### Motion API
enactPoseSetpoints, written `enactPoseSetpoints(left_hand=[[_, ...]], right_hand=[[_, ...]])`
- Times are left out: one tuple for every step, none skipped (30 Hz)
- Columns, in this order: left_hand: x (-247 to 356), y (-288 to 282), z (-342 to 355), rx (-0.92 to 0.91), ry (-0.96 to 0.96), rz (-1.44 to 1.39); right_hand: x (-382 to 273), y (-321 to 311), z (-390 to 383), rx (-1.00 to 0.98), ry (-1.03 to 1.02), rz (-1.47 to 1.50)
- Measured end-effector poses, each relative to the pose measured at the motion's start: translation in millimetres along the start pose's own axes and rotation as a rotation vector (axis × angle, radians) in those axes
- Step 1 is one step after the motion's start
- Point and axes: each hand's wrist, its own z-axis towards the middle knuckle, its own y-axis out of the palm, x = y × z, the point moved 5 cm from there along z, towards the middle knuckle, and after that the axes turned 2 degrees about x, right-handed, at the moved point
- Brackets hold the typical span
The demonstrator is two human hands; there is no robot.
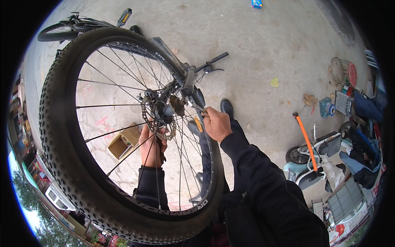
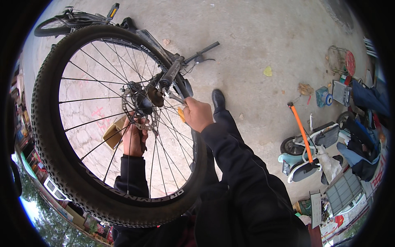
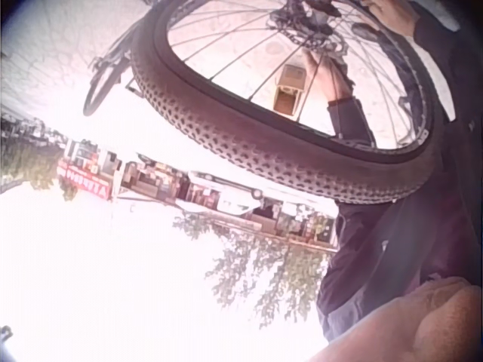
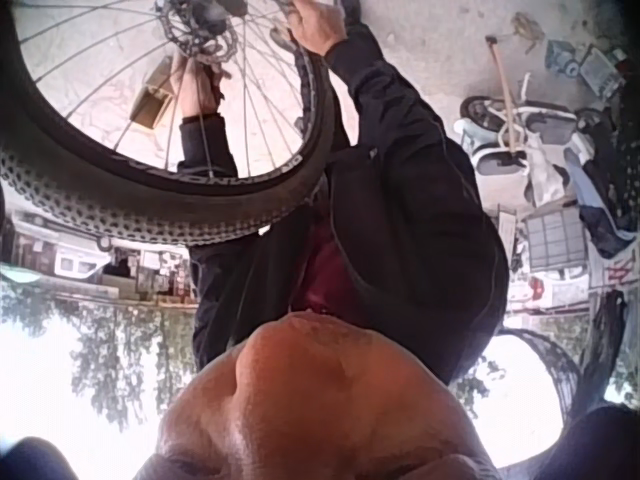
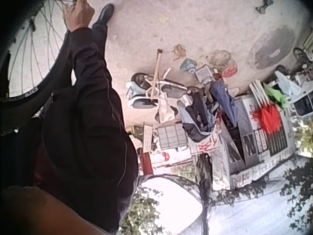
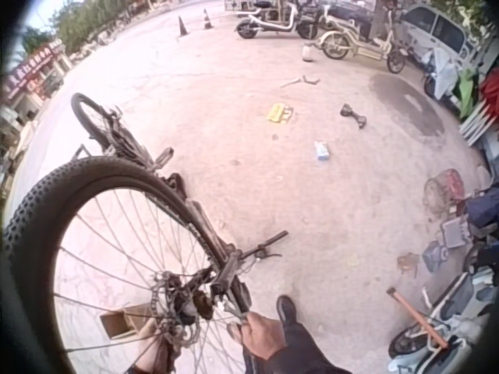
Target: The person removes the rear wheel from a bicycle, then reattaches it and tightens the axle nuts using a wrench. The person also handles a small metal part near the hub and adjusts the wheel position before securing it.
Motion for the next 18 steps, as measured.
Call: enactPoseSetpoints(left_hand=[[0, 0, 0, 0.0, 0.001, 0.011], [1, 0, -1, -0.001, 0.002, 0.022], [1, 1, -1, -0.002, 0.003, 0.032], [1, 1, -1, -0.007, -0.002, 0.02], [1, 2, -1, -0.005, -0.005, 0.023], [1, 2, -1, -0.003, -0.007, 0.025], [2, 2, -1, -0.001, -0.011, 0.013], [2, 3, -1, -0.008, -0.006, 0.026], [2, 4, -1, -0.013, -0.001, 0.024], [3, 4, -1, -0.017, 0.003, 0.023], [3, 4, -1, -0.015, 0.002, 0.019], [2, 4, -1, -0.015, 0.0, 0.016], [2, 4, 0, -0.012, -0.013, -0.007], [3, 5, 0, -0.046, 0.01, -0.002], [2, 4, 0, -0.042, 0.009, 0.02], [2, 4, 0, -0.057, 0.021, 0.008], [1, 4, 1, -0.064, 0.013, -0.017], [1, 4, 1, -0.072, 0.013, -0.015]], right_hand=[[-4, -2, -1, 0.017, 0.001, 0.01], [-7, -5, -3, 0.031, 0.009, 0.017], [-10, -7, -4, 0.001, 0.038, 0.019], [-12, -10, -6, -0.032, 0.074, 0.019], [-13, -13, -7, -0.067, 0.108, 0.017], [-16, -15, -8, -0.08, 0.113, 0.051], [-19, -18, -8, -0.092, 0.117, 0.085], [-19, -19, -7, -0.104, 0.12, 0.12], [-20, -20, -4, -0.106, 0.108, 0.138], [-19, -19, 0, -0.108, 0.097, 0.157], [-17, -17, 4, -0.12, 0.11, 0.177], [-17, -15, 6, -0.122, 0.085, 0.154], [-16, -13, 8, -0.131, 0.086, 0.131], [-15, -10, 8, -0.144, 0.107, 0.101], [-17, -10, 7, -0.131, 0.092, 0.097], [-19, -10, 4, -0.117, 0.097, 0.083], [-22, -10, 2, -0.106, 0.112, 0.066], [-25, -11, -1, -0.106, 0.125, 0.058]])
